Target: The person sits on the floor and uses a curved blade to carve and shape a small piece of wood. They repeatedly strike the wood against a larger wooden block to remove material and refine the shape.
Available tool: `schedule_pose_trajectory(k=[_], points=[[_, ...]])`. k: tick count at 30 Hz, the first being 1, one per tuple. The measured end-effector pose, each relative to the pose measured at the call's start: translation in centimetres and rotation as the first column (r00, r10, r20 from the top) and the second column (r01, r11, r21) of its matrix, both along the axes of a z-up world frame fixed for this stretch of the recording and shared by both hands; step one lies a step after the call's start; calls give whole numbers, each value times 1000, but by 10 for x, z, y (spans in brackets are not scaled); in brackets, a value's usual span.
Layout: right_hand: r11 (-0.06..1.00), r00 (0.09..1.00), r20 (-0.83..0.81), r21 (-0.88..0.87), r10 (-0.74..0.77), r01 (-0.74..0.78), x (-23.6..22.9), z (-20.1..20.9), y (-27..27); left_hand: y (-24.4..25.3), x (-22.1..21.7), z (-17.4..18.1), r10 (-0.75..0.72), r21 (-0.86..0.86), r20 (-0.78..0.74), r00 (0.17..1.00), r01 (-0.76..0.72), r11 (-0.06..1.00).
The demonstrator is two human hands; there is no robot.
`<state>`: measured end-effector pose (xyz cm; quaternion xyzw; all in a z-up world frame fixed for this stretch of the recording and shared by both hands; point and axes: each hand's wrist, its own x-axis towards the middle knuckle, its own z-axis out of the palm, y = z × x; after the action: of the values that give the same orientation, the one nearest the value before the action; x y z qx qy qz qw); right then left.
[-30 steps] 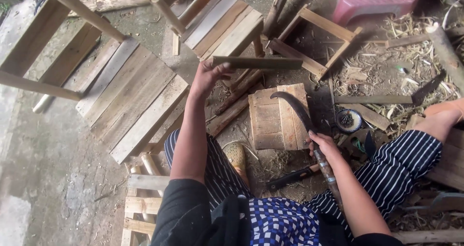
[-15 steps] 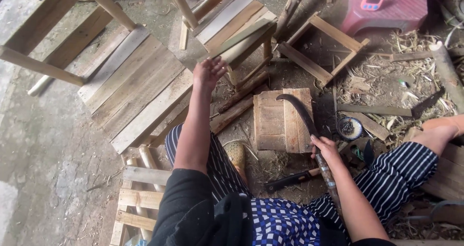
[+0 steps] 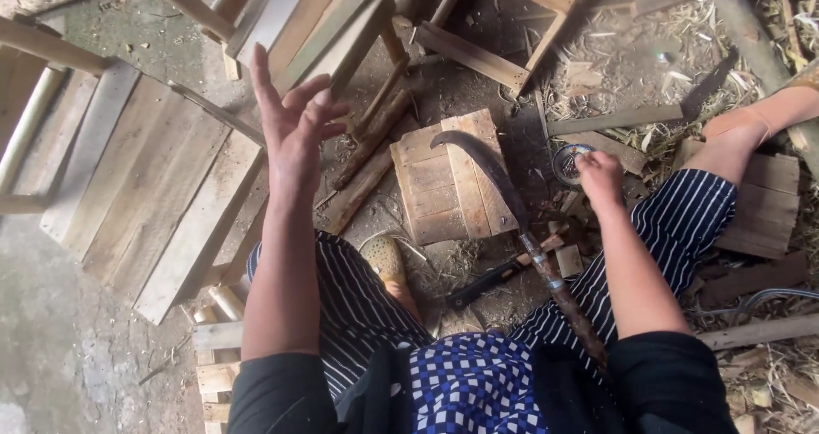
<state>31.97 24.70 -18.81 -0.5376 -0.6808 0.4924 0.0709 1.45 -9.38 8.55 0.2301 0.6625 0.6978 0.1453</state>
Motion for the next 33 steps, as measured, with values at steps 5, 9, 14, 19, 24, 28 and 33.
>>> schedule_pose_trajectory(k=[5, 9, 14, 19, 24, 28, 33], points=[[952, 861, 444, 50, 248, -300, -22, 8, 32, 39, 10, 1, -159, 149, 171, 972, 134, 980], [948, 834, 482, 20, 269, -318, -42, -17, 57, 61, 19, -1, -183, 56, 149, 972, 176, 983], [911, 721, 609, -6, 331, -413, -59, -55, 84, 78, 27, -9, -281, 27, 111, 953, 280, 960], [872, 654, 653, -21, 382, -489, -70, -62, 99, 86, 29, -18, -312, -92, 12, 950, 312, 946], [862, 695, 658, 137, 289, -489, -62, -87, 98, 93, 30, -17, -348, -130, -1, 938, 345, 930], [760, 798, 575, 432, 183, -486, -35, -125, 108, 95, 28, -29, -349, -175, 23, 937, 348, 921], [493, 946, 306, 810, 108, -318, -24, -100, 111, 97, 30, -39, -393, -222, 20, 919, 387, 895]])
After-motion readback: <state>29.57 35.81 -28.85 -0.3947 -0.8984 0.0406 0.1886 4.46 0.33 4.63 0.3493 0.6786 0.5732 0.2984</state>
